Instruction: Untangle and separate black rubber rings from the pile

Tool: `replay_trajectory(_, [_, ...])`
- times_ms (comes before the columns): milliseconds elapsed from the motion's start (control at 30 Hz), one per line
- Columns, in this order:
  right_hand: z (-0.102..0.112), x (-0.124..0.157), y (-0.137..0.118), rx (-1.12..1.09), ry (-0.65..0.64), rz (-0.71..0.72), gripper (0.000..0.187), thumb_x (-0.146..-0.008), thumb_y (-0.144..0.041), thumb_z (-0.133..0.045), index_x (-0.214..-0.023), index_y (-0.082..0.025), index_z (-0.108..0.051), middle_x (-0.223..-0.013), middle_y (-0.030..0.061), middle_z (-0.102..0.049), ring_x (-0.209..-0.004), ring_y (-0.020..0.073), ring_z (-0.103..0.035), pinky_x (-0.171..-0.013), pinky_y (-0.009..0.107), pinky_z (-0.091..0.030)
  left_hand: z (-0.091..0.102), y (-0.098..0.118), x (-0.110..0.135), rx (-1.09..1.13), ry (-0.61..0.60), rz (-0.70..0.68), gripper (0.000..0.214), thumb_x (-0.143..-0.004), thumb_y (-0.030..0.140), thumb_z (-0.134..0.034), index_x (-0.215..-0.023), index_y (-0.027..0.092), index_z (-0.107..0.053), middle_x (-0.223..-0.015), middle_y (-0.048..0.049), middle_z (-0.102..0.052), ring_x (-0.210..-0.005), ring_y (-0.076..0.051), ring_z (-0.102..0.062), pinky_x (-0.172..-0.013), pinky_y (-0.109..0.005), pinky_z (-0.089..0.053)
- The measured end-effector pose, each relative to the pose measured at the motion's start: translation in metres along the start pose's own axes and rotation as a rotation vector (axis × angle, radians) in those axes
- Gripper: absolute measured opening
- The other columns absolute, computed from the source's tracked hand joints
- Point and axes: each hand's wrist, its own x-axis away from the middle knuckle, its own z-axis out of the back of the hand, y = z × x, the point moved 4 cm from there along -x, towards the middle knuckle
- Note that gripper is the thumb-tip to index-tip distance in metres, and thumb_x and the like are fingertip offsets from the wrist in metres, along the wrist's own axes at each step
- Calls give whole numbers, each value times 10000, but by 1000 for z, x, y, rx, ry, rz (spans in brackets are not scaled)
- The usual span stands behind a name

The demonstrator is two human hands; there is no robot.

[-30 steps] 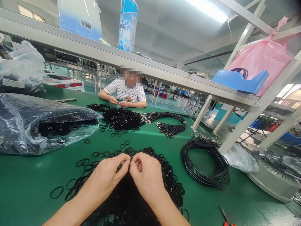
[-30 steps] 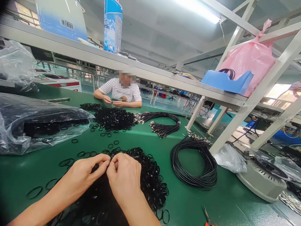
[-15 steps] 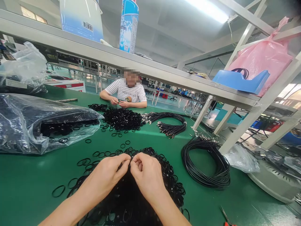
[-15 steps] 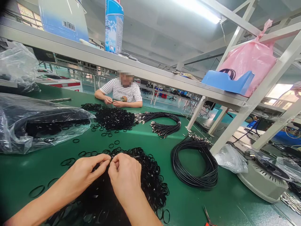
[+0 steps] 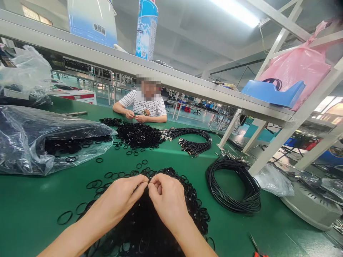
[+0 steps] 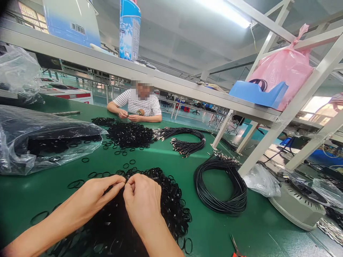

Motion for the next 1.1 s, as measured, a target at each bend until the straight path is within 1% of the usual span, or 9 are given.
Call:
replay_trajectory(233, [0,2,-3,64,12,46,148,-873,-235,-495,-744,-237,-569,-699,-54,-633,-611,116,-535,-571,242,-284,-2,0,1,-54,-60,29,282,-916,349,-399,-891,265,-667,-757,22,-703,-627,-150,-623,-582,-224,-427])
replay_trajectory(367, [-1,2,-4,26,33,19,120,-818,-198,-521,-706,-224,-558,-665,-56,-598,-586,109,-505,-568,236,-296,-8,-1,4,-133,-76,87,285,-943,369,-346,-873,250,-595,-685,35,-628,-577,-143,-541,-566,-238,-379])
replay_trajectory(467, [0,-2,-3,-89,24,-33,128,-754,-156,-527,-639,-211,-543,-597,-61,-549,-549,100,-476,-556,219,-315,-10,0,5,-141,-43,98,247,-932,344,-359,-796,247,-541,-625,56,-538,-547,-130,-470,-547,-231,-347])
replay_trajectory(567, [1,-5,-2,-258,-29,-80,139,-728,-146,-501,-607,-198,-547,-550,-60,-508,-513,93,-442,-531,207,-328,-9,2,5,-113,-20,95,226,-912,298,-375,-733,243,-501,-607,68,-478,-549,-117,-435,-550,-217,-332])
replay_trajectory(667, [-1,-7,3,-466,-92,-127,117,-708,-160,-503,-616,-179,-572,-544,-55,-492,-502,88,-420,-504,197,-334,-7,4,3,-56,-32,116,218,-900,293,-389,-751,249,-542,-630,73,-517,-564,-113,-446,-559,-207,-342])
replay_trajectory(767, [-4,-8,9,-587,-106,-175,95,-688,-167,-512,-636,-166,-591,-550,-47,-502,-509,89,-435,-497,193,-342,-1,4,2,-8,-1,171,202,-890,371,-443,-858,270,-615,-645,84,-580,-555,-113,-474,-562,-204,-357])
replay_trajectory(867, [-2,-7,10,-539,-69,-169,106,-697,-175,-507,-643,-170,-598,-557,-46,-520,-510,89,-435,-498,195,-341,3,5,2,-12,17,205,222,-877,422,-477,-876,280,-647,-635,88,-604,-534,-114,-481,-560,-209,-362])
replay_trajectory(1000, [4,-5,2,-376,-62,-141,123,-731,-183,-502,-645,-192,-590,-560,-51,-541,-508,93,-450,-518,205,-345,1,6,4,-7,-10,222,225,-881,402,-480,-899,288,-673,-713,82,-678,-614,-120,-570,-622,-208,-386])
replay_trajectory(1100, [6,-3,-3,-273,-50,-121,121,-742,-184,-507,-647,-207,-578,-573,-51,-549,-529,102,-465,-535,211,-344,1,7,3,3,-28,242,230,-873,391,-472,-880,279,-673,-735,70,-687,-643,-135,-582,-635,-222,-388])
